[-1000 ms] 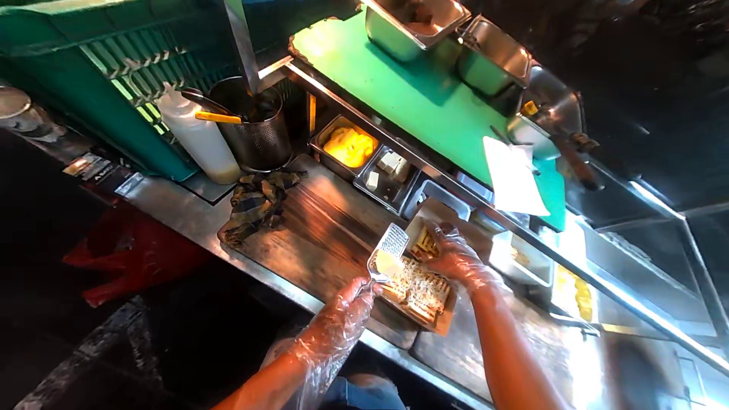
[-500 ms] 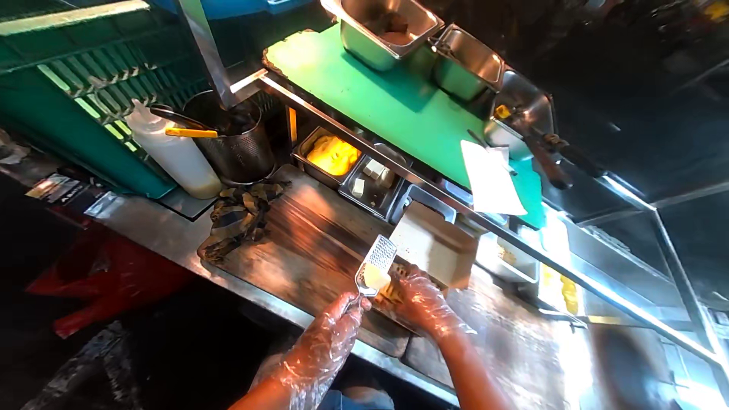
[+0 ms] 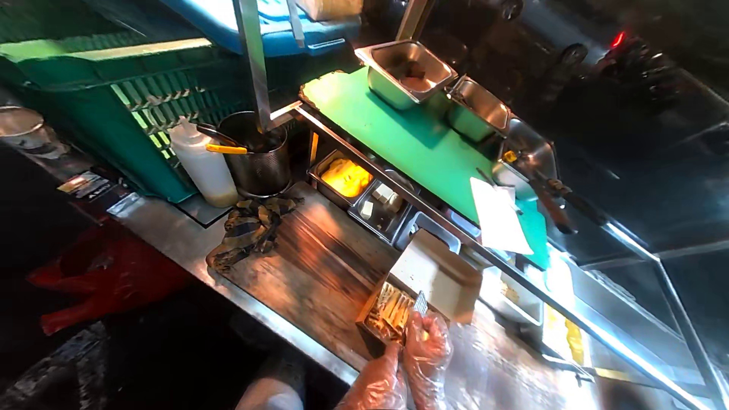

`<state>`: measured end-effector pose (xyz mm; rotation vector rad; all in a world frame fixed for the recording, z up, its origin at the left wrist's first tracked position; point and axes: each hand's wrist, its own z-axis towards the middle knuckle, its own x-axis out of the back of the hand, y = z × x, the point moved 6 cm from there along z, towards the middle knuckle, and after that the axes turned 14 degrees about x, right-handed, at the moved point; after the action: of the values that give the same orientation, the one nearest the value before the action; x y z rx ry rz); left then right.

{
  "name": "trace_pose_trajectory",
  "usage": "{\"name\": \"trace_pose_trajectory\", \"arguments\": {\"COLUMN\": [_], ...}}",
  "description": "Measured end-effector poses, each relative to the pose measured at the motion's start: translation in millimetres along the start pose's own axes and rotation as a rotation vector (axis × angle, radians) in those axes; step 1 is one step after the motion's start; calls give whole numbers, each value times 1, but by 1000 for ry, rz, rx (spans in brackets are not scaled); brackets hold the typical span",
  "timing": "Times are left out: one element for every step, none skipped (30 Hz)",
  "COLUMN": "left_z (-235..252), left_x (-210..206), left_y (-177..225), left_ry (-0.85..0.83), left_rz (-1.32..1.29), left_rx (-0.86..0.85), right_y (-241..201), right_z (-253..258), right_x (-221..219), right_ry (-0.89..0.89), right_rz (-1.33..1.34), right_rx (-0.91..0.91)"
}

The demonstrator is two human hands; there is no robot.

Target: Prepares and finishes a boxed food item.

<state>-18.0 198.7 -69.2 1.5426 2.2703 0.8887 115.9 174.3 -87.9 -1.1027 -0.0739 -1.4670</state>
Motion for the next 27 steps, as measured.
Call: {"name": "trace_pose_trajectory", "arguments": {"left_z": [-8,-11,-11,-8,-5,-9,-13,-15,-12,-4,4,7,9,10,11,10,10,9,8,7,5,4,3,0,-1,-1,-2], "left_x": [6,9,12,13,14,18,22,22,19,13,7,4,5,7,8,7,5,5,6,7,7,7,6,3,-1,-5,-7], "left_y": [8,13,17,16,14,17,21,21,18,11,6,3,1,0,-2,-3,-2,0,3,5,5,5,4,4,5,5,8], "left_ry": [-20,-23,-15,8,33,18,8,14,19,29,33,24,14,11,27,45,49,41,25,6,-12,-29,-40,-46,-57,-65,-79], "left_rz": [-3,3,20,38,54,31,9,1,17,52,97,122,134,123,100,82,84,113,143,158,162,150,136,128,125,139,150], "left_rx": [30,49,58,51,41,46,52,32,7,-11,-6,6,10,-1,-23,-45,-51,-42,-22,-2,9,8,2,-11,-17,-9,10], "right_y": [1,6,12,15,15,11,7,5,8,16,24,29,26,16,6,1,3,11,21,27,24,15,7,6,12,22,32], "right_z": [4,10,18,22,22,20,18,18,23,29,35,38,37,32,26,23,25,31,37,38,35,29,23,20,22,27,32], "right_x": [-6,-13,-20,-25,-26,-25,-23,-24,-27,-31,-35,-37,-35,-30,-25,-24,-25,-29,-33,-34,-29,-21,-15,-12,-12,-14,-15], "right_ry": [6,2,-14,-33,-45,-49,-58,-83,-133,-185,-226,-243,-246,-231,-200,-175,-187,-224,-265,-286,-285,-265,-225,-180,-180,-202,-234], "right_rz": [-15,-48,-76,-83,-77,-52,-19,-11,-31,-63,-116,-146,-155,-118,-63,-31,-43,-96,-150,-177,-189,-164,-110,-74,-81,-134,-196], "right_rx": [-28,-68,-107,-143,-166,-173,-185,-203,-238,-303,-354,-371,-342,-302,-265,-245,-258,-294,-342,-378,-362,-320,-282,-272,-291,-329,-373]}}
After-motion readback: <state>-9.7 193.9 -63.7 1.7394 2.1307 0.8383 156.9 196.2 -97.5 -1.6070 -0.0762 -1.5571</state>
